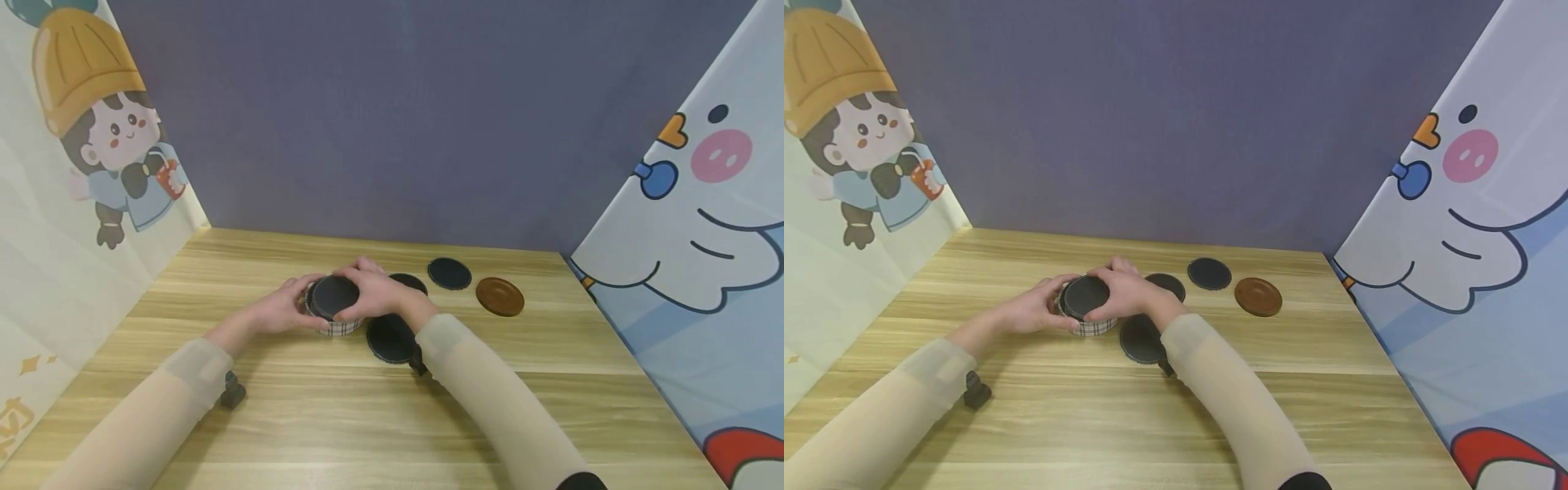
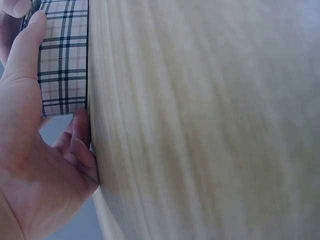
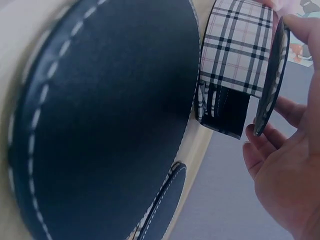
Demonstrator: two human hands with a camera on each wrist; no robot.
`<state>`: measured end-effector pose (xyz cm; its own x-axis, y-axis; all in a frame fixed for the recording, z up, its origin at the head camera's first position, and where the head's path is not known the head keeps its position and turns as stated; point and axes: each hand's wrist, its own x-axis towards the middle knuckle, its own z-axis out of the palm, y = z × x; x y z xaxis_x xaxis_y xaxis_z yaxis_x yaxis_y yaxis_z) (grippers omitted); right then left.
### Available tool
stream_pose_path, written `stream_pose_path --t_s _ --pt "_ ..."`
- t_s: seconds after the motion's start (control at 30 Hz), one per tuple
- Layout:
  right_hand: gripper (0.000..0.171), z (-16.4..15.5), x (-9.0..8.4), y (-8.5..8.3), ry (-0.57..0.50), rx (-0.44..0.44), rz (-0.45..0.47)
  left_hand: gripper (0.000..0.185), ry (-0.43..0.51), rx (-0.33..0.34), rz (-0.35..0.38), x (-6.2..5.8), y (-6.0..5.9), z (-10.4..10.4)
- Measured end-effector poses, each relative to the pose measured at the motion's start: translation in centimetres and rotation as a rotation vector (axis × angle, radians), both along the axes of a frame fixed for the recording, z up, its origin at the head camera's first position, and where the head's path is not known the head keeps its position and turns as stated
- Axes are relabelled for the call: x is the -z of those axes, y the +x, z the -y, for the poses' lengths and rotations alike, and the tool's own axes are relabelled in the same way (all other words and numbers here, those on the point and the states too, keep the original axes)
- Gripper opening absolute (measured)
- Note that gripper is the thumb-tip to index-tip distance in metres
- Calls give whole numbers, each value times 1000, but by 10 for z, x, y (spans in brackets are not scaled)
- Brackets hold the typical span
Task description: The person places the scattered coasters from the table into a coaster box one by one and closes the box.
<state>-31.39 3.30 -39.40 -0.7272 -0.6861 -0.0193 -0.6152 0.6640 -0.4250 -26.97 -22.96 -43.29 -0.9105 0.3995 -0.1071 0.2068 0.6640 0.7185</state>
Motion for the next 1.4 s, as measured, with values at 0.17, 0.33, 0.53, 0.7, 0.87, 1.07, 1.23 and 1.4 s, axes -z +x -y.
stream_pose_path --t_s 0.17,0.33,0.53,0.7,0.87,1.07,1.23,1.4 --pt "97 3 3 -3 0 0 6 108 -2 7 -9 0 -2 0" --pt "95 5 6 -5 13 -3 7 109 0 7 -13 0 -2 0" --pt "94 5 6 -6 20 -18 8 110 -6 10 -25 0 -2 0" --pt "92 3 5 -5 32 -26 24 109 -9 16 -22 -1 -1 0" --pt "89 2 4 -4 51 -27 44 110 -2 19 -3 -3 0 0" --pt "88 2 3 -4 52 -37 38 110 -1 18 -12 -4 2 0" --pt "88 0 4 -5 40 -55 36 111 -10 19 -25 -3 1 1" --pt "88 -5 4 -5 34 -54 47 111 -11 23 -6 -3 1 1"
